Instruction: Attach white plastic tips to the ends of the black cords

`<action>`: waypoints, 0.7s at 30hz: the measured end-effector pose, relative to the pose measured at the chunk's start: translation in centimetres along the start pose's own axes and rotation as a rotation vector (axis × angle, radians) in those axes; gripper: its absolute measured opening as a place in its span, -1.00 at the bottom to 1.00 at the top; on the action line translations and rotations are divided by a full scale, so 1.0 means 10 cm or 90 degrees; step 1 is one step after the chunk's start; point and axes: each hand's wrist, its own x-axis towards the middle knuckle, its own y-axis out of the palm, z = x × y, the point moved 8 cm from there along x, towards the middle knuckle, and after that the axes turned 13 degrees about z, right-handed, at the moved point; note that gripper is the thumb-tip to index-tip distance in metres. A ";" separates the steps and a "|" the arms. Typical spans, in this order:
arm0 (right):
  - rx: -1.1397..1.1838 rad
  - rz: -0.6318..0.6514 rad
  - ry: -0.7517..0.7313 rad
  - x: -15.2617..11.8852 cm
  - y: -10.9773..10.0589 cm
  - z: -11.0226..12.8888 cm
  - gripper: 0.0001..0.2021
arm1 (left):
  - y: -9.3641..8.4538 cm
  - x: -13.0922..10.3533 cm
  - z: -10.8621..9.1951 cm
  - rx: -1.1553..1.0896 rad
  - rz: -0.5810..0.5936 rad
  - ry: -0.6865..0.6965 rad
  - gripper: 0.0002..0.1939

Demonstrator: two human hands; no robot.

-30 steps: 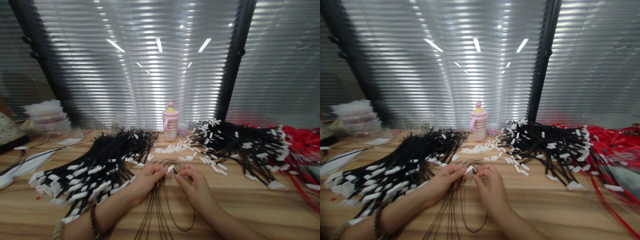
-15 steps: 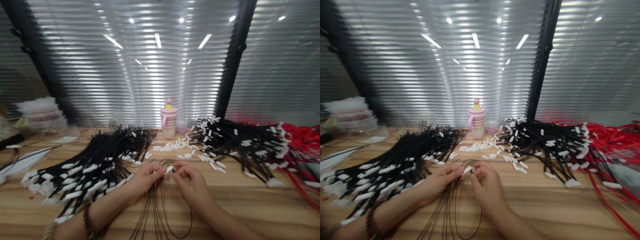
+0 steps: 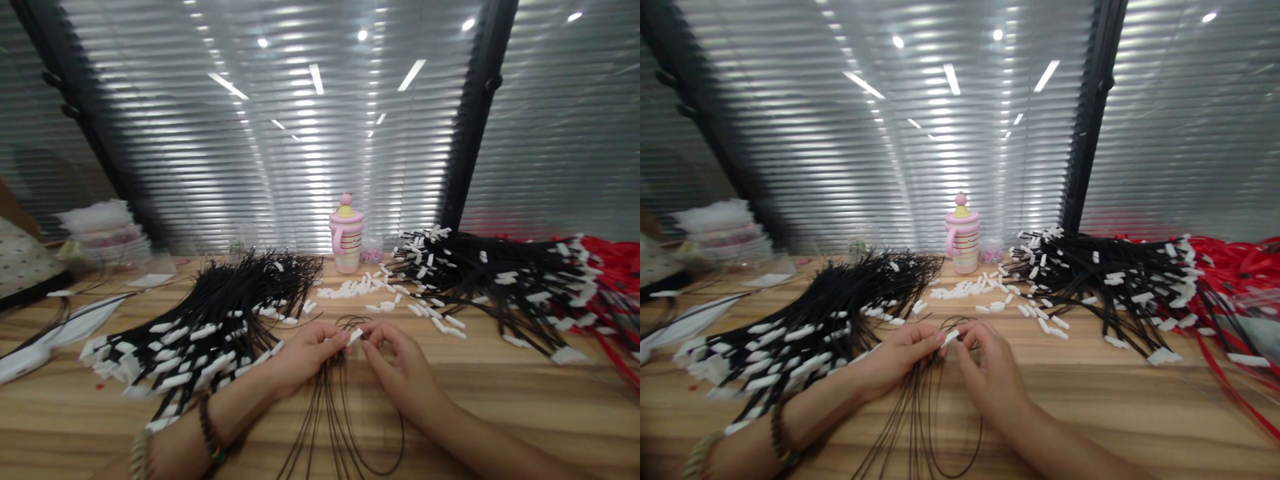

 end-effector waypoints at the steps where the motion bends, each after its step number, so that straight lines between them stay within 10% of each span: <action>1: -0.008 0.001 -0.001 0.00 0.00 0.01 -0.86 | 0.00 0.00 -0.01 0.007 -0.001 0.005 -0.62; 21: -0.056 -0.003 -0.035 0.01 0.00 0.03 -0.87 | -0.05 -0.02 0.03 -0.060 -0.035 0.035 -0.67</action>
